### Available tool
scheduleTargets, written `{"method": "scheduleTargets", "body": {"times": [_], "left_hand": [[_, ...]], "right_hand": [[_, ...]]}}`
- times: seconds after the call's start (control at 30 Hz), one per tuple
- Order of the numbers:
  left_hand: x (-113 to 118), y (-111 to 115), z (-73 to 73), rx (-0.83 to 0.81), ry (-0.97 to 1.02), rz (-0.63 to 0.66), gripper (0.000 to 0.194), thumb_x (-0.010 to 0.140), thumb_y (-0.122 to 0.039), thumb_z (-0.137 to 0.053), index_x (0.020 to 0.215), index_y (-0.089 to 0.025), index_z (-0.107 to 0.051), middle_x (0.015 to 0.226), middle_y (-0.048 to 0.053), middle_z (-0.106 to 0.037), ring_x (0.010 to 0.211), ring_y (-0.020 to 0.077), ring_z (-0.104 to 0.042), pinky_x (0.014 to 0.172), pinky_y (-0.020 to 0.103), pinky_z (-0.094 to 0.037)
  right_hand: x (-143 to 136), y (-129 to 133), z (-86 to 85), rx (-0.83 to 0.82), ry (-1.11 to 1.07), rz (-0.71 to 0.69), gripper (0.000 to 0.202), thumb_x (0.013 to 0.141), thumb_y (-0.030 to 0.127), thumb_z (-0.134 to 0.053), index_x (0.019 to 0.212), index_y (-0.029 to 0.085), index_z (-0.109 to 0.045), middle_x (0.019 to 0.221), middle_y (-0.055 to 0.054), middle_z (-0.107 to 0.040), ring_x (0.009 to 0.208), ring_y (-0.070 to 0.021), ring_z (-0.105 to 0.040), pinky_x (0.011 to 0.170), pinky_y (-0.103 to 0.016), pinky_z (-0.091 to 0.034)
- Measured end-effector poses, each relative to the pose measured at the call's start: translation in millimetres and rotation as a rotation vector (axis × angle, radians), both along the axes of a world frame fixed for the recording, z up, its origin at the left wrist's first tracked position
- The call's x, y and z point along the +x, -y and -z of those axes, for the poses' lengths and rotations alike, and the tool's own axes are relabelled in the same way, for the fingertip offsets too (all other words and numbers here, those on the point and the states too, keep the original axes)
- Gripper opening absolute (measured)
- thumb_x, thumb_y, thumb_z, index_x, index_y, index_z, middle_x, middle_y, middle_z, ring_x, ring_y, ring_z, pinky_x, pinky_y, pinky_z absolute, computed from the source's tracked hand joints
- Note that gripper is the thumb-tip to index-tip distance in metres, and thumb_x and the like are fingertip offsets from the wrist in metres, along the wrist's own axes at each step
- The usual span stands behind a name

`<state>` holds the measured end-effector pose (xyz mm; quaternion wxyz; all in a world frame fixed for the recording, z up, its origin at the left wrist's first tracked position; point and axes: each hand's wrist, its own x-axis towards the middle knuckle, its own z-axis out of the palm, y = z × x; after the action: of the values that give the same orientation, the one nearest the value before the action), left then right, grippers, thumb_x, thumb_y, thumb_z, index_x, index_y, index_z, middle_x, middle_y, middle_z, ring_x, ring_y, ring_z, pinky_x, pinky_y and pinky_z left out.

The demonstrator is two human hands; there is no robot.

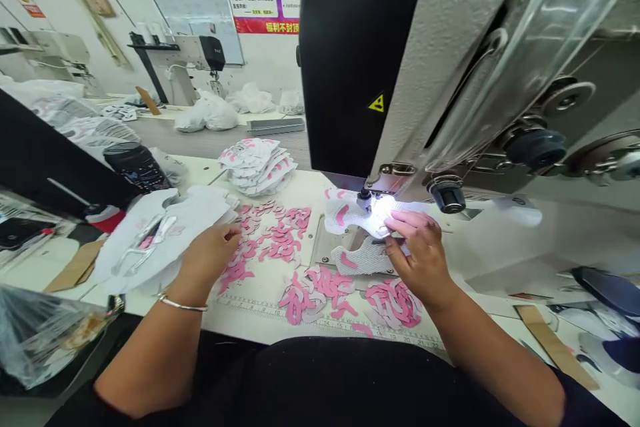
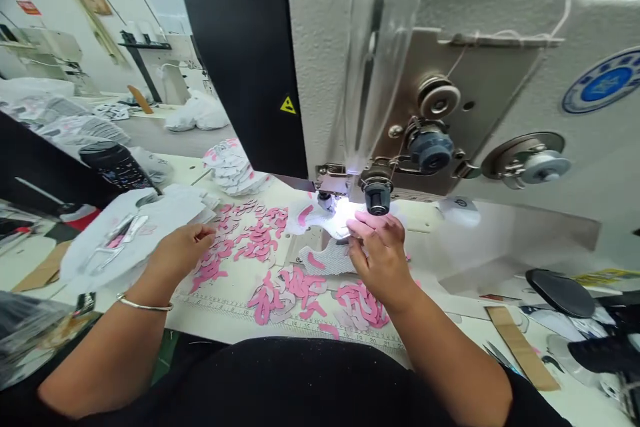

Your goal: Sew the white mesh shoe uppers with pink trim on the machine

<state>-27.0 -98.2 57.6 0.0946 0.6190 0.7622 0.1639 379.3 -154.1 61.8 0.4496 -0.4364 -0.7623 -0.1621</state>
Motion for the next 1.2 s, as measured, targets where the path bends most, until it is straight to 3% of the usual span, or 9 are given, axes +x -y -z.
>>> {"method": "scheduleTargets", "body": {"times": [0.17, 0.47, 0.63, 0.8, 0.93, 1.1, 1.17, 1.2], "left_hand": [[0.2, -5.5, 15.7, -0.006, -0.140, 0.065, 0.031, 0.087, -0.032, -0.046, 0.099, -0.020, -0.072, 0.107, 0.014, -0.069, 0.101, 0.0338, -0.062, 0.077, 0.039, -0.042], [16.8, -48.7, 28.9, -0.079, -0.308, 0.042, 0.022, 0.083, -0.028, -0.053, 0.086, -0.013, -0.069, 0.092, 0.021, -0.068, 0.089, 0.0363, -0.065, 0.073, 0.040, -0.045], [14.2, -53.9, 39.0, -0.096, -0.333, 0.010, 0.021, 0.086, -0.027, -0.050, 0.082, -0.015, -0.067, 0.088, 0.018, -0.069, 0.082, 0.0316, -0.066, 0.068, 0.037, -0.044], [15.9, -52.4, 41.4, -0.048, -0.339, -0.012, 0.023, 0.087, -0.027, -0.047, 0.080, -0.015, -0.066, 0.089, 0.018, -0.069, 0.083, 0.0330, -0.066, 0.065, 0.037, -0.042], [23.0, -45.8, 32.9, 0.085, -0.328, -0.060, 0.029, 0.091, -0.031, -0.043, 0.088, -0.014, -0.066, 0.099, 0.018, -0.066, 0.090, 0.0327, -0.064, 0.064, 0.036, -0.040], [51.2, -16.9, -2.3, 0.350, -0.214, -0.105, 0.033, 0.094, -0.038, -0.040, 0.098, -0.017, -0.066, 0.108, 0.013, -0.065, 0.100, 0.0287, -0.061, 0.072, 0.036, -0.041], [72.5, 3.3, -17.6, 0.439, 0.275, -0.037, 0.027, 0.088, -0.044, -0.056, 0.090, -0.019, -0.067, 0.084, 0.007, -0.066, 0.085, 0.0257, -0.061, 0.072, 0.035, -0.042], [85.1, 14.6, -23.7, 0.419, 0.373, 0.014, 0.029, 0.088, -0.048, -0.056, 0.091, -0.021, -0.067, 0.076, 0.003, -0.065, 0.076, 0.0222, -0.061, 0.069, 0.033, -0.044]], "right_hand": [[-0.5, -1.5, 1.9, 0.024, 0.005, -0.014, 0.040, 0.088, 0.013, -0.062, 0.125, 0.026, -0.055, 0.124, -0.009, -0.064, 0.119, -0.0262, -0.059, 0.107, -0.050, -0.041], [-1.5, -2.2, 1.5, 0.058, -0.013, -0.023, 0.038, 0.088, 0.012, -0.063, 0.124, 0.024, -0.058, 0.121, -0.010, -0.065, 0.115, -0.0277, -0.061, 0.103, -0.052, -0.044], [-2.2, -4.4, 0.9, 0.074, -0.020, -0.038, 0.038, 0.087, 0.010, -0.064, 0.122, 0.022, -0.059, 0.118, -0.011, -0.066, 0.112, -0.0284, -0.062, 0.102, -0.053, -0.045], [-3.5, -4.2, 1.0, 0.069, -0.034, -0.031, 0.037, 0.087, 0.011, -0.064, 0.121, 0.024, -0.058, 0.117, -0.010, -0.066, 0.113, -0.0279, -0.061, 0.103, -0.054, -0.044], [-3.5, -3.7, 1.9, 0.050, -0.040, -0.017, 0.035, 0.088, 0.011, -0.063, 0.121, 0.024, -0.058, 0.119, -0.010, -0.066, 0.115, -0.0271, -0.061, 0.105, -0.054, -0.042], [-3.5, 4.1, -8.1, 0.007, -0.025, -0.014, 0.034, 0.088, 0.012, -0.063, 0.120, 0.022, -0.059, 0.120, -0.009, -0.066, 0.116, -0.0263, -0.060, 0.107, -0.052, -0.039], [-7.5, 12.4, -16.1, -0.006, -0.033, -0.023, 0.030, 0.088, 0.013, -0.062, 0.117, 0.022, -0.061, 0.118, -0.009, -0.066, 0.113, -0.0259, -0.061, 0.107, -0.053, -0.037], [-11.1, 17.4, -20.4, -0.007, -0.048, -0.040, 0.027, 0.089, 0.014, -0.062, 0.115, 0.021, -0.062, 0.115, -0.009, -0.067, 0.109, -0.0253, -0.061, 0.105, -0.053, -0.038]]}}
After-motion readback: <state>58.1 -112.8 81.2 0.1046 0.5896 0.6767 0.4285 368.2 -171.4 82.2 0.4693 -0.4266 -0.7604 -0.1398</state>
